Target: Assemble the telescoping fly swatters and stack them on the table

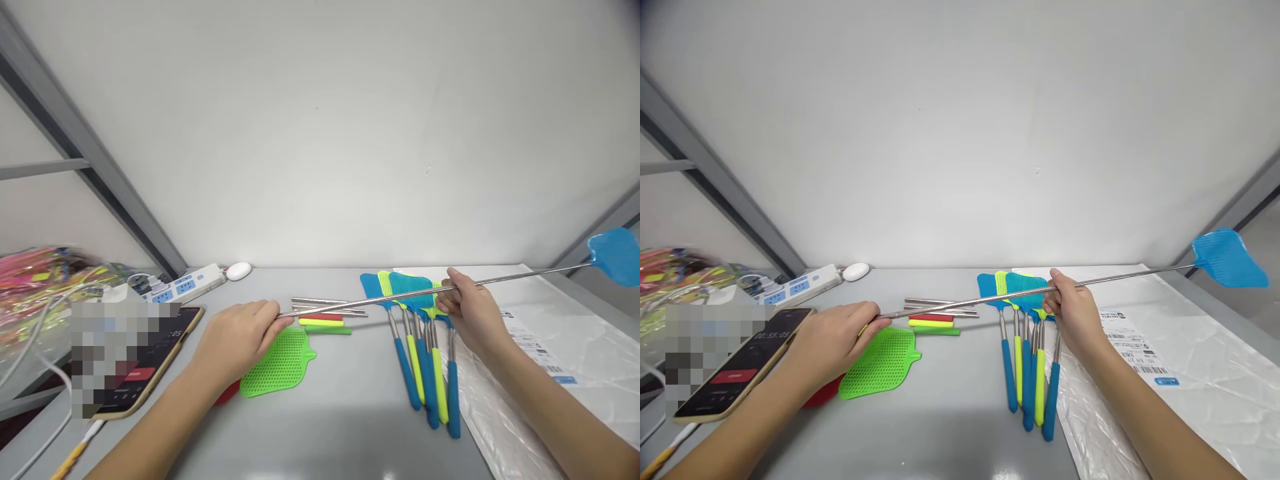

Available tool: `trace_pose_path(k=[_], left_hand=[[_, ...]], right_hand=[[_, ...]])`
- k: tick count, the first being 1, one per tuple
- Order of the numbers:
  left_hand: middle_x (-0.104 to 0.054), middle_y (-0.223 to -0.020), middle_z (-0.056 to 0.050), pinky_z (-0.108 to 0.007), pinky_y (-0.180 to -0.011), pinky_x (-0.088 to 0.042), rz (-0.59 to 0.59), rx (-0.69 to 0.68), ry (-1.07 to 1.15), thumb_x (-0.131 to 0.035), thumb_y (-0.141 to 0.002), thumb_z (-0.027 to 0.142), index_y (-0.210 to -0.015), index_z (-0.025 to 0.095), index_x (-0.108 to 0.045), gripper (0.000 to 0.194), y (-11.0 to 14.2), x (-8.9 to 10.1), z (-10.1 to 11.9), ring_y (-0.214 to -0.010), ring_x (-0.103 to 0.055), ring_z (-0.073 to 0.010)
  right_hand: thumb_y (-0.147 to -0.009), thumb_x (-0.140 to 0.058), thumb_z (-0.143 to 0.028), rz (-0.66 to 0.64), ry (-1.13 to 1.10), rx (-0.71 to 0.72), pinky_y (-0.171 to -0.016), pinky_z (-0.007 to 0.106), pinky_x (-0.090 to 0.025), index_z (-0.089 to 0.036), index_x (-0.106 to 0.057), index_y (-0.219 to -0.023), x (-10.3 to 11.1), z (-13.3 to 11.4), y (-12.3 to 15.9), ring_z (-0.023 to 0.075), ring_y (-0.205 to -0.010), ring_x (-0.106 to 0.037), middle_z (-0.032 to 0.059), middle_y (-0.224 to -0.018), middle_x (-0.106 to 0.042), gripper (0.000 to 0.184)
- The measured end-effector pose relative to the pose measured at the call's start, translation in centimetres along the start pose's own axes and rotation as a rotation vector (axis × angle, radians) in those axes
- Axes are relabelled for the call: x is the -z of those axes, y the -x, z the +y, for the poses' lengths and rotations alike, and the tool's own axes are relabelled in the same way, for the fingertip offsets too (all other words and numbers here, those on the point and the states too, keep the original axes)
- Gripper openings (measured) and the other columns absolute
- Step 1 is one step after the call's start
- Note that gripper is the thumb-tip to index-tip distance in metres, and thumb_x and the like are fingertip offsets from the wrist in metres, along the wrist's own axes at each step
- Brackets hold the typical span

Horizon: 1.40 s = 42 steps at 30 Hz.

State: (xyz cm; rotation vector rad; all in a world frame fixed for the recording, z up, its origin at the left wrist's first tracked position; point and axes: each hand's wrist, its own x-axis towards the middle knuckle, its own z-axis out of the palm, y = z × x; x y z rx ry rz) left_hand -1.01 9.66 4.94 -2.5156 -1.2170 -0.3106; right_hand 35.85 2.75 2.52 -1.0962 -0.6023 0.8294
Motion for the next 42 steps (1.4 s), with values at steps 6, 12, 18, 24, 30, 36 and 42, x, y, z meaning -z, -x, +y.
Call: trace_pose_path(k=[6,12,18,24,30,36,42], left_hand=[[-0.056,-0.06,0.001,-0.03,-0.056,-0.022,0.078,0.143,0.047,-0.03,-0.099,0.038,-0.072,0.022,-0.046,0.036,0.3,0.5,-1.5,-0.055,-0.049,-0.0174],[-0.038,-0.052,0.004,-0.028,-0.055,-0.024,0.168,0.271,0.251,-0.032,-0.099,0.038,-0.064,0.021,-0.032,0.039,0.3,0.4,-2.7,-0.049,-0.039,-0.0131],[-0.036,-0.053,0.005,-0.027,-0.055,-0.027,0.146,0.266,0.388,-0.037,-0.098,0.037,-0.064,0.021,-0.035,0.038,0.1,-0.1,-1.7,-0.05,-0.037,-0.0115],[-0.043,-0.055,0.005,-0.026,-0.057,-0.033,0.157,0.267,0.496,-0.037,-0.098,0.038,-0.069,0.021,-0.048,0.036,0.2,-0.3,-0.9,-0.053,-0.042,-0.0119],[-0.054,-0.063,0.003,-0.025,-0.058,-0.037,0.105,0.016,0.584,-0.038,-0.098,0.032,-0.079,0.021,-0.057,0.029,0.9,-0.3,1.5,-0.056,-0.049,-0.0115],[-0.066,-0.073,0.001,-0.025,-0.058,-0.041,0.102,-0.124,0.624,-0.043,-0.095,0.03,-0.092,0.023,-0.064,0.022,1.4,-1.1,2.7,-0.057,-0.057,-0.0121],[-0.056,-0.058,0.003,-0.027,-0.053,-0.036,0.17,-0.113,0.481,-0.041,-0.095,0.032,-0.075,0.022,-0.058,0.027,1.1,-1.1,1.7,-0.05,-0.05,-0.0121]], right_hand=[[-0.082,-0.071,-0.041,0.006,-0.01,0.003,-0.045,0.025,-0.032,-0.022,-0.029,-0.053,0.6,-0.1,-0.3,0.0086,-0.048,-0.018,-0.0085,-0.053,-0.016,0.055],[-0.085,-0.067,-0.042,-0.019,0.016,-0.027,-0.046,0.026,-0.033,-0.023,-0.031,-0.052,0.6,0.3,-0.5,0.0092,-0.047,-0.018,-0.0079,-0.051,-0.019,0.053],[-0.086,-0.066,-0.042,-0.064,0.057,-0.096,-0.045,0.026,-0.033,-0.023,-0.028,-0.051,-0.2,1.0,0.6,0.0096,-0.047,-0.017,-0.0079,-0.051,-0.016,0.055],[-0.082,-0.07,-0.04,-0.046,0.029,-0.086,-0.044,0.025,-0.033,-0.022,-0.036,-0.055,-0.9,0.7,1.2,0.0088,-0.047,-0.017,-0.0091,-0.052,-0.017,0.047],[-0.082,-0.068,-0.046,-0.261,0.1,-0.132,-0.046,0.027,-0.034,-0.022,-0.04,-0.052,-2.2,2.1,3.6,0.0098,-0.045,-0.031,-0.007,-0.05,-0.026,0.048],[-0.085,-0.062,-0.051,-0.388,0.157,-0.134,-0.051,0.028,-0.036,-0.022,-0.038,-0.05,-3.0,2.2,4.9,0.0109,-0.048,-0.034,-0.0054,-0.051,-0.031,0.052],[-0.08,-0.069,-0.052,-0.272,0.141,-0.136,-0.047,0.027,-0.031,-0.022,-0.033,-0.052,-2.6,1.3,4.3,0.0097,-0.047,-0.023,-0.0075,-0.051,-0.023,0.054]])
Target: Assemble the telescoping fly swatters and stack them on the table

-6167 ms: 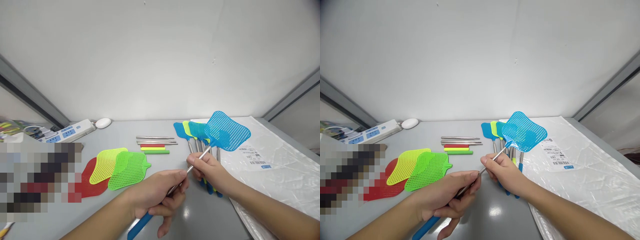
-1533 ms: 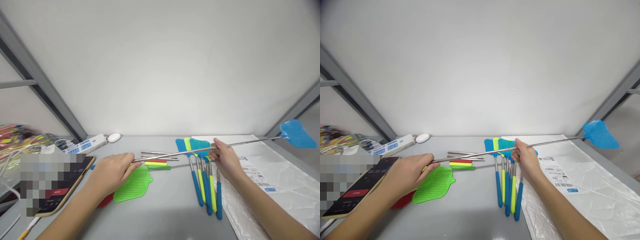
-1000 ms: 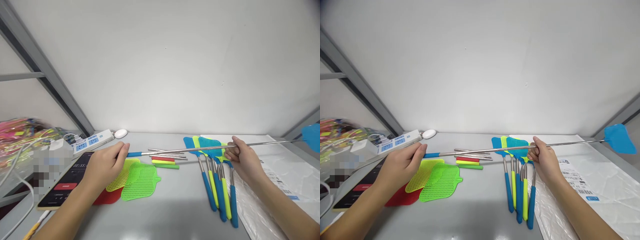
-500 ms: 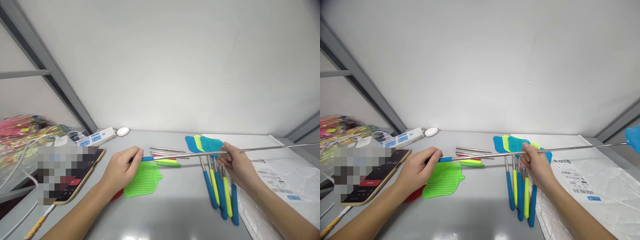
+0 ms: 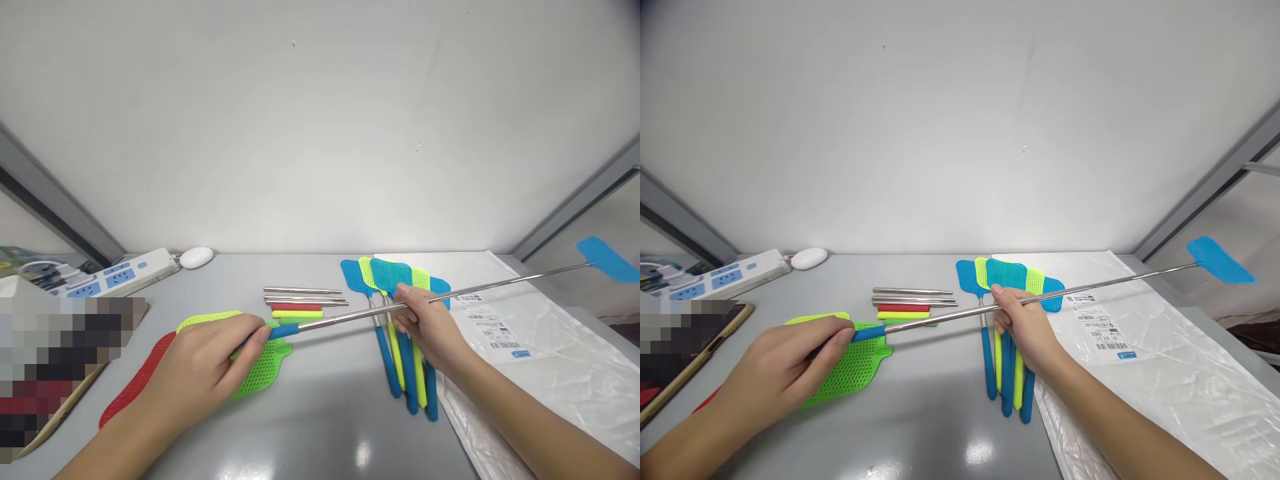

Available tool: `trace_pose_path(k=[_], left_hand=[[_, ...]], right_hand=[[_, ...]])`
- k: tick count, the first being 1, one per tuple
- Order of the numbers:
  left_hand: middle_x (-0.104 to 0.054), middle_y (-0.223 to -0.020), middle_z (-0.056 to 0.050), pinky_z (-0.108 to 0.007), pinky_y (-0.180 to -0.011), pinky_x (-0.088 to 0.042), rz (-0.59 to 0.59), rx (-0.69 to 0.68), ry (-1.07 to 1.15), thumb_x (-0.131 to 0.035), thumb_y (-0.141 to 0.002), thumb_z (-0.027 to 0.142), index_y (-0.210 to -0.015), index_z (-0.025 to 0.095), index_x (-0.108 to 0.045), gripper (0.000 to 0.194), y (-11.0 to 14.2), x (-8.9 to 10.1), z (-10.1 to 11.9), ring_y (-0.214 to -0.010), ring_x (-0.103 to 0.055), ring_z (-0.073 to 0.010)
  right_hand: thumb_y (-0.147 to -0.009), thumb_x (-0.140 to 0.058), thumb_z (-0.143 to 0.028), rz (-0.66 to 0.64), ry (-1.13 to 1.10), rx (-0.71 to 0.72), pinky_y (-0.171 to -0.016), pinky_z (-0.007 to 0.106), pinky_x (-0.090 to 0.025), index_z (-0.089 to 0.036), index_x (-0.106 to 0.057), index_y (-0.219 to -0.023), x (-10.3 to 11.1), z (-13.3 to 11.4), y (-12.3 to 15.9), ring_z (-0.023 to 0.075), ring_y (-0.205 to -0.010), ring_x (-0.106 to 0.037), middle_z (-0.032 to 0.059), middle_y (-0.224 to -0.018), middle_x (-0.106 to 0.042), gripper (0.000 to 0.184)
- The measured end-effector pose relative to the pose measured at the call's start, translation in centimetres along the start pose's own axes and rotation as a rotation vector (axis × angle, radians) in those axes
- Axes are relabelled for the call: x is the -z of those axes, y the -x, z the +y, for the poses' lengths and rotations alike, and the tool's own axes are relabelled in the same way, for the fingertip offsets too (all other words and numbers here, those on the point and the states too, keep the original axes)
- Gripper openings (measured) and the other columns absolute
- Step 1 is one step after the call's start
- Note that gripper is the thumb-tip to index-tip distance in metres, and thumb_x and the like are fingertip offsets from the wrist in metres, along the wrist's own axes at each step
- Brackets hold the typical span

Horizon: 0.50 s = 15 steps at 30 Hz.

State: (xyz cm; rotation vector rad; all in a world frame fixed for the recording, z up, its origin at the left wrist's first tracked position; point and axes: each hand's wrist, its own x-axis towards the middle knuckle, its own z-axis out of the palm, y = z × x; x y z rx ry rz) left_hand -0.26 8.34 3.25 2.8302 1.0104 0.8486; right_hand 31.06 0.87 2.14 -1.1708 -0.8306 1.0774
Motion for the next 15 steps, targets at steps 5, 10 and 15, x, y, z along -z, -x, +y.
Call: trace_pose_path(k=[5,10,15], left_hand=[[-0.034,-0.046,0.005,-0.028,-0.046,-0.028,0.059,0.046,-0.068,-0.036,-0.097,0.028,-0.058,0.021,-0.036,0.04,-0.5,1.3,-1.0,-0.039,-0.035,-0.01],[-0.032,-0.046,0.005,-0.027,-0.048,-0.028,0.082,0.071,-0.091,-0.036,-0.096,0.028,-0.058,0.02,-0.036,0.039,-0.6,1.9,-1.6,-0.04,-0.035,-0.0095],[-0.029,-0.048,0.004,-0.027,-0.05,-0.026,0.135,0.151,-0.138,-0.036,-0.094,0.029,-0.056,0.019,-0.033,0.04,-0.6,2.7,-2.1,-0.042,-0.031,-0.0094]], right_hand=[[-0.083,-0.068,-0.049,0.058,-0.042,-0.003,-0.047,0.026,-0.032,-0.022,-0.032,-0.053,0.7,-0.4,-0.4,0.0087,-0.047,-0.02,-0.008,-0.053,-0.02,0.054],[-0.085,-0.067,-0.046,0.024,-0.028,-0.004,-0.048,0.026,-0.033,-0.022,-0.033,-0.053,1.0,-0.5,-0.5,0.0086,-0.047,-0.021,-0.0079,-0.053,-0.019,0.053],[-0.086,-0.067,-0.042,0.118,-0.094,0.037,-0.046,0.025,-0.032,-0.021,-0.032,-0.053,2.0,-0.9,-1.2,0.0084,-0.048,-0.015,-0.0084,-0.053,-0.016,0.052]])
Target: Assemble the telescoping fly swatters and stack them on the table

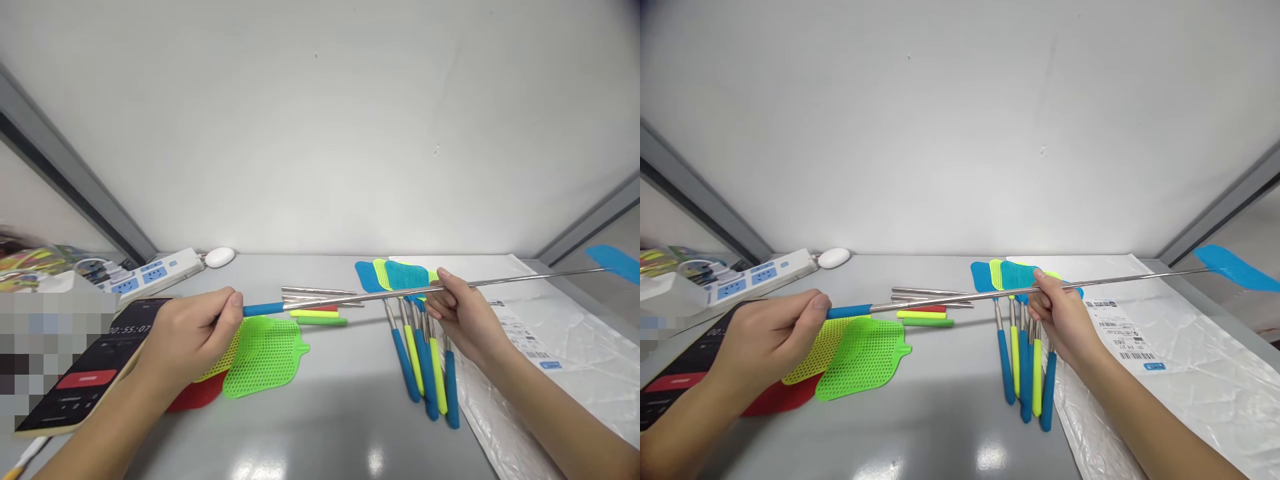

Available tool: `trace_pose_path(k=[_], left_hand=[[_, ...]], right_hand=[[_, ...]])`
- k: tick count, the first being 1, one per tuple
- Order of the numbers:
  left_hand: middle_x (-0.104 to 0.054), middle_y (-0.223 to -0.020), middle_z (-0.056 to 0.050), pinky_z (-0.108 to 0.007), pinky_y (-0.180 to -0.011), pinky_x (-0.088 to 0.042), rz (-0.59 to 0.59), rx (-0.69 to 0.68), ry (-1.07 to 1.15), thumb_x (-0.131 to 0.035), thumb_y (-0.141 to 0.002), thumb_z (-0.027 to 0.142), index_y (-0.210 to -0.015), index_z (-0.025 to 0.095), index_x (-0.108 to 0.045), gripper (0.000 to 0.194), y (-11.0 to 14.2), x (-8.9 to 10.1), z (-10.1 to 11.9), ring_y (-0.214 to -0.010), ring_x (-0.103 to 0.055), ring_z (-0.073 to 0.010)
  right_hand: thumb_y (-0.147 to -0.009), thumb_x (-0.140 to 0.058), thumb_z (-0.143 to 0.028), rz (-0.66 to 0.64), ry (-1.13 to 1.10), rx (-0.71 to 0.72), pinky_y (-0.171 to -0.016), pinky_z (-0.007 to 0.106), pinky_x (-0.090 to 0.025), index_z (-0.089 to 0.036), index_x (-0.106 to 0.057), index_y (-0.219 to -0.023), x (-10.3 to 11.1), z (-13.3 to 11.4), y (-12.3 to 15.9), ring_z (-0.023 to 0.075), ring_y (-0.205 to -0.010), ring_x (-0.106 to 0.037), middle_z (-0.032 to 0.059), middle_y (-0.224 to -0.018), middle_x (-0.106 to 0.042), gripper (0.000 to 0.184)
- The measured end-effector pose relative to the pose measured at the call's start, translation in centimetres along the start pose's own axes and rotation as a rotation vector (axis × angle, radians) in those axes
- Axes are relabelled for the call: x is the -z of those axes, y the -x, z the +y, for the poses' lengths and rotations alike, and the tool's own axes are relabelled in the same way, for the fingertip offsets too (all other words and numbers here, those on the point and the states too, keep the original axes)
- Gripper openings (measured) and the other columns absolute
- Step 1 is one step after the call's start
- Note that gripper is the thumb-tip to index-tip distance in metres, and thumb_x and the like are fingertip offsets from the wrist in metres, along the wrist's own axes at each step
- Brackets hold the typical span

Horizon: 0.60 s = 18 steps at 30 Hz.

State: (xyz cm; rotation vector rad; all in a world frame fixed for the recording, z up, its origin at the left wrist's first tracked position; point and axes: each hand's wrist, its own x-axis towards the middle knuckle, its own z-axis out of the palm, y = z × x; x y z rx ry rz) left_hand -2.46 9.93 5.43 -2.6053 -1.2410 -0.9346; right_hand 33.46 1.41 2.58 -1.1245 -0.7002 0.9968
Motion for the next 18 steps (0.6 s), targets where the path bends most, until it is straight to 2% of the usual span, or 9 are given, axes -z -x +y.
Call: trace_pose_path(k=[10,18], left_hand=[[-0.031,-0.045,0.005,-0.026,-0.05,-0.024,0.055,0.013,-0.055,-0.038,-0.092,0.025,-0.054,0.019,-0.03,0.039,-0.5,0.0,-2.3,-0.043,-0.034,-0.0087],[-0.028,-0.045,0.005,-0.027,-0.05,-0.025,0.069,0.113,-0.005,-0.039,-0.091,0.028,-0.054,0.019,-0.028,0.04,-0.5,-0.2,-3.2,-0.043,-0.034,-0.009]], right_hand=[[-0.084,-0.069,-0.041,0.003,-0.014,-0.009,-0.046,0.025,-0.031,-0.022,-0.032,-0.055,0.5,-0.2,-0.4,0.0097,-0.05,-0.014,-0.0079,-0.054,-0.016,0.051],[-0.085,-0.069,-0.04,0.012,-0.025,0.023,-0.047,0.026,-0.03,-0.023,-0.029,-0.055,1.0,-0.1,-0.8,0.0101,-0.051,-0.012,-0.008,-0.056,-0.012,0.052]])
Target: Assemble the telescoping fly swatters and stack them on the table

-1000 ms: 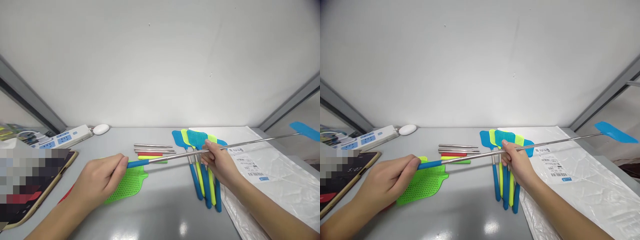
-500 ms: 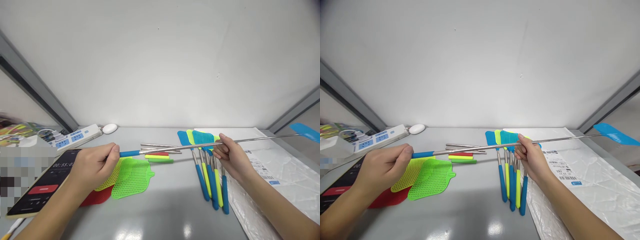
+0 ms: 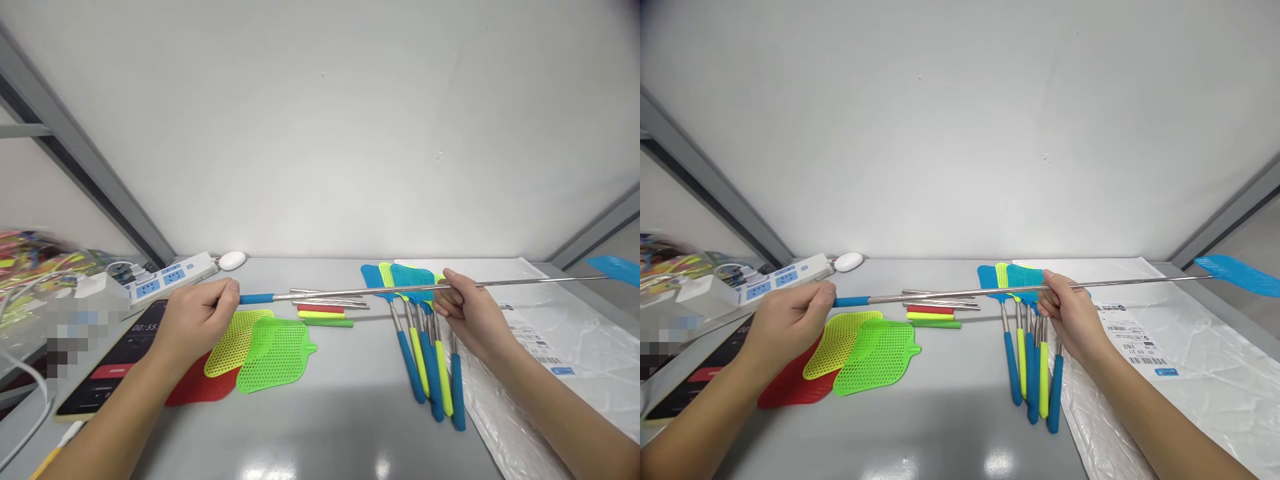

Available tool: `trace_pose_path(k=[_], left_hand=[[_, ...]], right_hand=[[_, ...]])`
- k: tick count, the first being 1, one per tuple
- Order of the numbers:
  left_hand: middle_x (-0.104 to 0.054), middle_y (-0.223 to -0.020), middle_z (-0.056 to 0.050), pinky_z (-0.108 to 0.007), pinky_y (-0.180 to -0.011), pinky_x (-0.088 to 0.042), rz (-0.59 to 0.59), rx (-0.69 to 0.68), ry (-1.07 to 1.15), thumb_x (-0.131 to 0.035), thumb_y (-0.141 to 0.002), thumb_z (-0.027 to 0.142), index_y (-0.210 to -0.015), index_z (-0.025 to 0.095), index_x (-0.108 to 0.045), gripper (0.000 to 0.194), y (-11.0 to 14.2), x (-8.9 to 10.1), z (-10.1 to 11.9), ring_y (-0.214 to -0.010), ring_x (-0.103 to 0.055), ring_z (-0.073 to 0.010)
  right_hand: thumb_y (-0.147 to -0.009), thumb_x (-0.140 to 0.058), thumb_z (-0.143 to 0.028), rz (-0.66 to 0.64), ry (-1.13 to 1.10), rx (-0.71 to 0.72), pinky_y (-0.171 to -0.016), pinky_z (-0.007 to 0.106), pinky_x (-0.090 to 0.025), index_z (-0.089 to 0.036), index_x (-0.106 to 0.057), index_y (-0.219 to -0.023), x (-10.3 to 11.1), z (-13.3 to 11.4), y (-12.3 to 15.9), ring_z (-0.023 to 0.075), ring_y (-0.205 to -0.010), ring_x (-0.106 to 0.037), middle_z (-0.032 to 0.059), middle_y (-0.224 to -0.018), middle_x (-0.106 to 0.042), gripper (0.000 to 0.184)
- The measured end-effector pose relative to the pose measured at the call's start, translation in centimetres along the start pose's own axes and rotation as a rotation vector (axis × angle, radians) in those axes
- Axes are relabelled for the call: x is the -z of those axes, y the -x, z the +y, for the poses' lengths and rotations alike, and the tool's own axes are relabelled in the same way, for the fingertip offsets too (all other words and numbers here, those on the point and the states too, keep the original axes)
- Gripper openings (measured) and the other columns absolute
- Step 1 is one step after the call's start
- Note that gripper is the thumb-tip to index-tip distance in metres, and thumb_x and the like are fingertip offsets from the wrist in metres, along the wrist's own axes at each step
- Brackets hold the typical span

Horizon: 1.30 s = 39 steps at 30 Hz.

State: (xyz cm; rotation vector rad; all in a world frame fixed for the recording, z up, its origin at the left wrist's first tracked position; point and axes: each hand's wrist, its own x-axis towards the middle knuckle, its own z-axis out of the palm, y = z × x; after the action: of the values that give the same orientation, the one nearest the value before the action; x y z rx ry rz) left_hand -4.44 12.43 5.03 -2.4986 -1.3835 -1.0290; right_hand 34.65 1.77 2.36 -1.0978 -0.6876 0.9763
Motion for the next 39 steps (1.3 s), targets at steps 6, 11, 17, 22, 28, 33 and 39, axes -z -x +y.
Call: trace_pose_path(k=[6,11,17,22,28,33,39], left_hand=[[-0.025,-0.049,0.005,-0.026,-0.051,-0.026,-0.026,0.071,0.089,-0.042,-0.091,0.034,-0.055,0.019,-0.029,0.042,0.6,-1.2,0.7,-0.046,-0.032,-0.0085],[-0.024,-0.05,0.005,-0.025,-0.051,-0.027,0.061,0.154,0.106,-0.046,-0.09,0.035,-0.053,0.019,-0.029,0.044,0.8,-1.1,1.2,-0.047,-0.03,-0.0086],[-0.022,-0.051,0.005,-0.025,-0.05,-0.027,0.073,0.153,0.129,-0.046,-0.09,0.036,-0.052,0.019,-0.03,0.044,1.1,-1.4,2.5,-0.046,-0.03,-0.0085],[-0.019,-0.053,0.005,-0.023,-0.048,-0.025,-0.115,0.048,0.194,-0.045,-0.092,0.034,-0.057,0.019,-0.026,0.043,2.3,-2.7,4.3,-0.047,-0.025,-0.0078],[-0.019,-0.054,0.006,-0.023,-0.048,-0.024,-0.089,-0.049,0.223,-0.045,-0.092,0.028,-0.058,0.019,-0.024,0.041,3.0,-2.9,5.8,-0.047,-0.024,-0.0078],[-0.023,-0.052,0.006,-0.024,-0.048,-0.024,-0.136,-0.155,0.257,-0.045,-0.091,0.024,-0.059,0.019,-0.026,0.038,3.3,-3.2,7.1,-0.046,-0.025,-0.0083],[-0.026,-0.051,0.006,-0.024,-0.049,-0.025,-0.208,-0.131,0.225,-0.045,-0.092,0.029,-0.059,0.02,-0.029,0.038,2.8,-3.0,6.4,-0.046,-0.026,-0.0089]], right_hand=[[-0.084,-0.069,-0.037,0.024,-0.018,0.016,-0.046,0.024,-0.03,-0.021,-0.044,-0.06,-0.8,0.2,0.5,0.0091,-0.051,-0.013,-0.0088,-0.055,-0.014,0.039],[-0.085,-0.068,-0.034,0.036,-0.038,0.017,-0.045,0.024,-0.029,-0.02,-0.046,-0.059,-1.4,0.1,0.9,0.0087,-0.05,-0.016,-0.0089,-0.052,-0.016,0.036],[-0.085,-0.067,-0.037,0.003,-0.023,-0.027,-0.046,0.024,-0.031,-0.021,-0.051,-0.062,-2.2,1.0,2.1,0.0091,-0.049,-0.019,-0.0087,-0.052,-0.019,0.033],[-0.085,-0.066,-0.039,-0.125,0.055,-0.047,-0.048,0.026,-0.033,-0.022,-0.046,-0.058,-2.8,1.7,3.4,0.0104,-0.051,-0.022,-0.0069,-0.056,-0.025,0.039],[-0.088,-0.061,-0.047,-0.147,0.125,-0.031,-0.049,0.027,-0.034,-0.023,-0.043,-0.058,-3.2,2.0,4.1,0.0114,-0.051,-0.025,-0.0068,-0.055,-0.025,0.042],[-0.086,-0.06,-0.053,-0.157,0.132,-0.049,-0.047,0.027,-0.034,-0.023,-0.041,-0.057,-3.7,2.4,4.5,0.0109,-0.049,-0.025,-0.0068,-0.055,-0.024,0.046],[-0.084,-0.063,-0.055,-0.198,0.16,-0.081,-0.048,0.028,-0.034,-0.023,-0.041,-0.056,-3.5,2.2,4.2,0.011,-0.049,-0.023,-0.0065,-0.055,-0.023,0.048]])
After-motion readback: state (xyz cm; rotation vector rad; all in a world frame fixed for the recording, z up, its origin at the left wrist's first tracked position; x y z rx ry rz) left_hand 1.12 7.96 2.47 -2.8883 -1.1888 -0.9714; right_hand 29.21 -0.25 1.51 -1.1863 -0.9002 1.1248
